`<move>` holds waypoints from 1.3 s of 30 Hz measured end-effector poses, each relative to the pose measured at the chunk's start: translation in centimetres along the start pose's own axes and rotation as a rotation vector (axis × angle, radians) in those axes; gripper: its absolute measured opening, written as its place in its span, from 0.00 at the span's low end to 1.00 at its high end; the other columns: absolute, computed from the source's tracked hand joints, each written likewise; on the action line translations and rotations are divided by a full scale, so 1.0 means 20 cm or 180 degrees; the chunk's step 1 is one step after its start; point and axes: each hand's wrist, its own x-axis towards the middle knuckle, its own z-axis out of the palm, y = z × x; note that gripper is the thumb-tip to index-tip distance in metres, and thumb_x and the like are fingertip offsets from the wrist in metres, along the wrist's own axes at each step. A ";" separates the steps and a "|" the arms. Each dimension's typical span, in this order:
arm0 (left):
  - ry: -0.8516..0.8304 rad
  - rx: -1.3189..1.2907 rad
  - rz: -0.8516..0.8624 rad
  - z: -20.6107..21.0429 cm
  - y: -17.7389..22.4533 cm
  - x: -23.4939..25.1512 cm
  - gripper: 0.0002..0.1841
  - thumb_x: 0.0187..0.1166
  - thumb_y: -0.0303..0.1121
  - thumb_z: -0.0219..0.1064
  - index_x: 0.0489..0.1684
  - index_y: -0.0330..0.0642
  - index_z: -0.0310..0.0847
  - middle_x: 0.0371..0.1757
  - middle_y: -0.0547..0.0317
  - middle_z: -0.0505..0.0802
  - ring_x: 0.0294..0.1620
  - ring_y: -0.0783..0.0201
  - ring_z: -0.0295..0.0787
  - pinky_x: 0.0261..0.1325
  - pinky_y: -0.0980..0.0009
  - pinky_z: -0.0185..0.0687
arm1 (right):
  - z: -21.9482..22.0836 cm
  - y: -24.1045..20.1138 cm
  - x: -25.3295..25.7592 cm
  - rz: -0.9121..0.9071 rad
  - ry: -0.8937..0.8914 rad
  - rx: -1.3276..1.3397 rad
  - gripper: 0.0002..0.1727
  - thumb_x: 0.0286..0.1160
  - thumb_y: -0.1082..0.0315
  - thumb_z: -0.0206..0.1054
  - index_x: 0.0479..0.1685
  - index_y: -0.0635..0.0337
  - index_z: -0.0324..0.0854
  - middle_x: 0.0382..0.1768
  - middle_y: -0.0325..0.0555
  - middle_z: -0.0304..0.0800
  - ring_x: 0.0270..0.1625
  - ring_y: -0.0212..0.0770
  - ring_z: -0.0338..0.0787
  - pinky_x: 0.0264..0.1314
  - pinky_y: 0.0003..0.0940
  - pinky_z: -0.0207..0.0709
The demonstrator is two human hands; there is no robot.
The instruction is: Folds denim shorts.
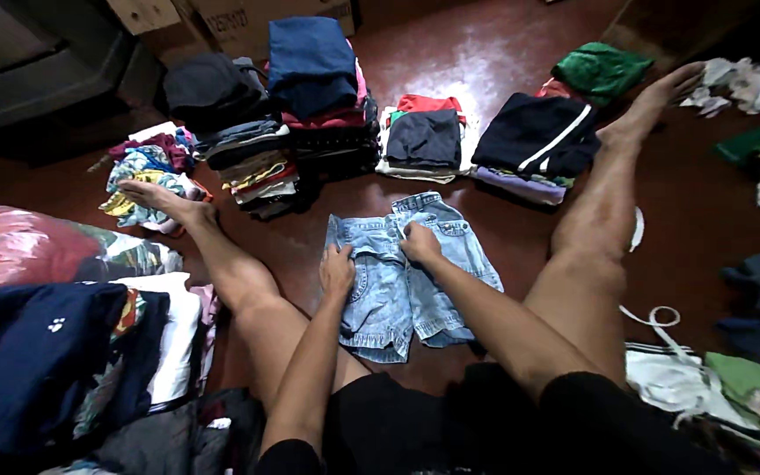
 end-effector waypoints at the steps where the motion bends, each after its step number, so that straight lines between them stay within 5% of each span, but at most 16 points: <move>1: 0.0117 -0.0057 0.0158 0.00 -0.02 0.01 0.17 0.79 0.36 0.65 0.64 0.58 0.90 0.71 0.42 0.84 0.72 0.41 0.80 0.69 0.41 0.79 | -0.02 0.04 0.00 0.0005 -0.0043 0.0314 0.19 0.72 0.62 0.74 0.59 0.60 0.85 0.49 0.62 0.92 0.51 0.64 0.91 0.51 0.69 0.82; 5: 0.0381 -0.0787 0.0704 -0.12 0.04 0.08 0.15 0.81 0.40 0.68 0.57 0.43 0.90 0.79 0.41 0.79 0.81 0.35 0.68 0.78 0.32 0.64 | -0.13 0.22 -0.05 -0.0026 -0.0226 0.1514 0.15 0.80 0.69 0.69 0.61 0.65 0.82 0.46 0.58 0.91 0.40 0.50 0.92 0.48 0.51 0.87; 10: 0.0754 -0.1240 0.0205 -0.33 0.39 0.13 0.13 0.84 0.40 0.67 0.60 0.50 0.91 0.64 0.39 0.84 0.66 0.42 0.82 0.68 0.47 0.79 | -0.11 0.33 -0.13 -0.0015 0.0103 0.1567 0.13 0.78 0.68 0.71 0.55 0.65 0.80 0.40 0.55 0.90 0.35 0.48 0.92 0.43 0.48 0.88; 13: 0.0031 -0.1106 -0.0080 -0.51 0.61 0.08 0.19 0.88 0.36 0.63 0.75 0.51 0.82 0.75 0.35 0.80 0.76 0.39 0.76 0.75 0.45 0.74 | -0.05 0.30 -0.22 -0.0122 0.0719 0.0731 0.19 0.70 0.67 0.75 0.58 0.65 0.81 0.45 0.60 0.91 0.47 0.58 0.92 0.53 0.63 0.84; 15: 0.0172 -0.0995 0.0106 -0.39 0.62 0.15 0.26 0.87 0.34 0.63 0.86 0.51 0.71 0.78 0.37 0.79 0.81 0.39 0.72 0.78 0.44 0.73 | -0.02 0.27 -0.26 -0.0696 0.1070 0.0092 0.21 0.70 0.66 0.74 0.62 0.64 0.82 0.56 0.60 0.88 0.62 0.58 0.88 0.65 0.59 0.82; 17: 0.0524 -0.0935 0.0416 -0.20 0.58 0.20 0.25 0.83 0.32 0.62 0.81 0.41 0.74 0.76 0.37 0.81 0.82 0.39 0.72 0.78 0.44 0.75 | -0.01 0.24 -0.26 -0.1484 0.1079 -0.0329 0.15 0.72 0.65 0.73 0.54 0.61 0.88 0.54 0.56 0.90 0.64 0.58 0.87 0.69 0.57 0.80; 21: -0.0576 -0.0320 0.0792 -0.11 0.56 -0.21 0.17 0.86 0.43 0.60 0.59 0.42 0.86 0.62 0.43 0.89 0.61 0.42 0.89 0.57 0.39 0.87 | -0.04 0.21 -0.21 -0.1733 0.0081 -0.0851 0.07 0.72 0.65 0.73 0.41 0.56 0.93 0.48 0.53 0.92 0.59 0.58 0.88 0.62 0.60 0.81; 25: -0.1556 -0.0008 0.0605 0.09 0.50 -0.49 0.31 0.79 0.58 0.62 0.73 0.45 0.80 0.73 0.44 0.85 0.70 0.43 0.85 0.64 0.38 0.82 | -0.02 0.23 -0.17 -0.1947 -0.0222 -0.1226 0.08 0.70 0.59 0.76 0.34 0.53 0.93 0.45 0.48 0.92 0.56 0.55 0.87 0.61 0.58 0.80; 30: -0.1557 0.0073 0.0536 0.12 0.54 -0.53 0.23 0.81 0.38 0.59 0.74 0.43 0.75 0.60 0.43 0.92 0.62 0.41 0.90 0.59 0.39 0.84 | -0.01 0.28 -0.18 -0.2356 -0.0144 -0.1534 0.11 0.79 0.61 0.68 0.38 0.57 0.92 0.48 0.50 0.92 0.58 0.55 0.88 0.63 0.56 0.79; 34: -0.1834 -0.0394 0.0505 0.09 0.53 -0.55 0.20 0.81 0.38 0.58 0.69 0.44 0.78 0.54 0.43 0.93 0.60 0.43 0.91 0.60 0.39 0.84 | -0.03 0.25 -0.19 -0.2473 -0.0406 -0.1680 0.13 0.84 0.65 0.60 0.45 0.64 0.86 0.51 0.58 0.89 0.58 0.59 0.88 0.62 0.58 0.79; 39: -0.2292 -0.0827 0.0723 0.04 0.51 -0.60 0.19 0.78 0.37 0.61 0.65 0.43 0.78 0.52 0.42 0.92 0.57 0.42 0.91 0.57 0.38 0.84 | -0.10 0.13 -0.11 -0.2380 -0.0474 -0.2106 0.09 0.76 0.67 0.70 0.46 0.62 0.88 0.56 0.57 0.89 0.63 0.60 0.86 0.65 0.62 0.77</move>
